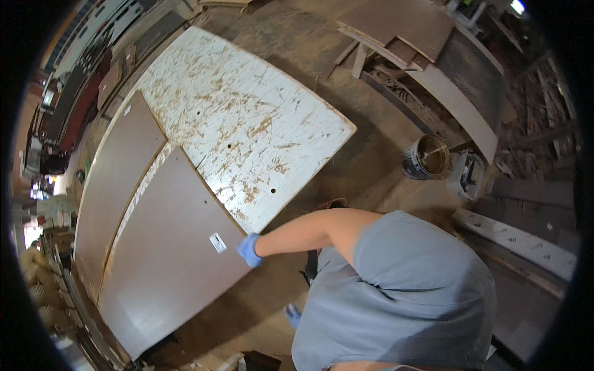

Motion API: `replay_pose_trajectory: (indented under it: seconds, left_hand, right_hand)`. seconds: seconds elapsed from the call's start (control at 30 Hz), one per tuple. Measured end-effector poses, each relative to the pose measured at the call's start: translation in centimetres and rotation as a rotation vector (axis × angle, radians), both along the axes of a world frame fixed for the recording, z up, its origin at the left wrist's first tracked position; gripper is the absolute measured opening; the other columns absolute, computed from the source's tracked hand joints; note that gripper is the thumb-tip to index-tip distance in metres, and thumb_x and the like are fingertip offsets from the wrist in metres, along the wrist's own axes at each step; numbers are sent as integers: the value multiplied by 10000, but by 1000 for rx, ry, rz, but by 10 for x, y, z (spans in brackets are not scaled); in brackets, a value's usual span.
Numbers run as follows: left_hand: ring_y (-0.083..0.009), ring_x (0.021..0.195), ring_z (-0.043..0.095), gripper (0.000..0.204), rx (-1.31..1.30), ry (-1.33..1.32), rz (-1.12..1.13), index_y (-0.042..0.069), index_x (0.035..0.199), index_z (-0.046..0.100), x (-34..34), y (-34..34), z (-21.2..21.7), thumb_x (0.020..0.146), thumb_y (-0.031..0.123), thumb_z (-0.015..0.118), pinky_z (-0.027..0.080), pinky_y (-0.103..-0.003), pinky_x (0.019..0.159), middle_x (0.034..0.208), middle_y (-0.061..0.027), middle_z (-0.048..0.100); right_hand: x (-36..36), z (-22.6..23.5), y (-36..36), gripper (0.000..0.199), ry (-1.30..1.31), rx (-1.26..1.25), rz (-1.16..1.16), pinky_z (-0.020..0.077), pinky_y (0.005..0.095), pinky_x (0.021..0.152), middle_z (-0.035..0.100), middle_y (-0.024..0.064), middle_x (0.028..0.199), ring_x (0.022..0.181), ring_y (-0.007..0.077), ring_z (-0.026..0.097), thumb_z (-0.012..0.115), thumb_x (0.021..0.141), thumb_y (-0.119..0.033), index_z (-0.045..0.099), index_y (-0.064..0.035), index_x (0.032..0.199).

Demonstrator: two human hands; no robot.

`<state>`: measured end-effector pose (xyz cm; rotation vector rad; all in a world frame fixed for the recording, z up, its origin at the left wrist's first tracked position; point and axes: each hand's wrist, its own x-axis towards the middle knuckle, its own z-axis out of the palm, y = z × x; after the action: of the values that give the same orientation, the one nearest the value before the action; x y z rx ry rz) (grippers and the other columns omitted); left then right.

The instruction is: The person handles large brown wood panels, moving them between worktables and a CNC machine. They wipe a panel with a cloth, operate a control panel, and use a spray gun to clean the machine bed before loading a panel.

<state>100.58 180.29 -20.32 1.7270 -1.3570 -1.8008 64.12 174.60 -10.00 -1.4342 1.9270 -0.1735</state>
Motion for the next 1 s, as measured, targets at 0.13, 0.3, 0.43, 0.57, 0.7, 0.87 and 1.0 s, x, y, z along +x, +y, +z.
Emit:
replay_pose_trajectory:
  seconds: [0.13,0.3,0.43,0.57,0.7,0.87,1.0]
  left_hand:
    - [-245,1253,339,713,124,142,124,169,1336,397,11,-102,14,800,633,472,279,-512,1009,1371,-64,393]
    - [-291,1355,169,891,150,333,358,195,1451,81,-5,-191,68,783,698,389,160,-467,1057,1496,-77,138]
    - [-251,1292,294,797,92,343,390,186,1386,271,-76,-233,106,778,672,443,240,-466,1022,1440,-54,272]
    - [-237,1190,434,625,132,390,465,177,1302,422,-65,-270,63,836,591,464,362,-467,967,1325,-44,441]
    - [-259,1097,516,502,200,439,539,163,1262,471,-75,-254,47,888,499,463,461,-446,895,1241,-54,521]
    - [-232,871,590,412,289,348,282,145,1110,523,-74,-173,38,884,488,484,523,-411,755,1031,-43,601]
    - [-182,720,570,449,355,126,-24,168,1037,526,-117,-63,61,834,568,507,507,-381,583,918,-15,605]
  right_hand:
    - [31,43,95,539,-590,53,-199,484,391,704,627,157,951,866,276,617,565,725,-265,463,-114,1231]
    - [65,-14,117,755,-999,25,-1052,484,426,676,544,119,1128,889,250,574,665,704,-574,461,-74,1232]
    - [68,-18,71,610,-1429,-250,-1218,481,336,809,588,117,1111,951,236,586,708,774,-332,473,-2,1229]
    - [88,-17,54,461,-1323,-433,-1321,458,276,826,614,89,1043,905,162,573,724,776,-180,546,40,1140]
    - [96,-34,70,362,-1329,-563,-1307,468,282,767,621,67,969,839,136,564,712,785,-178,582,23,1057]
    - [71,-28,159,332,-1342,-516,-1382,446,276,771,613,16,944,821,112,547,727,763,-174,607,-25,1035]
    - [10,-36,277,362,-1323,-592,-1497,436,320,841,617,49,1004,900,176,568,713,760,-165,595,-23,1071]
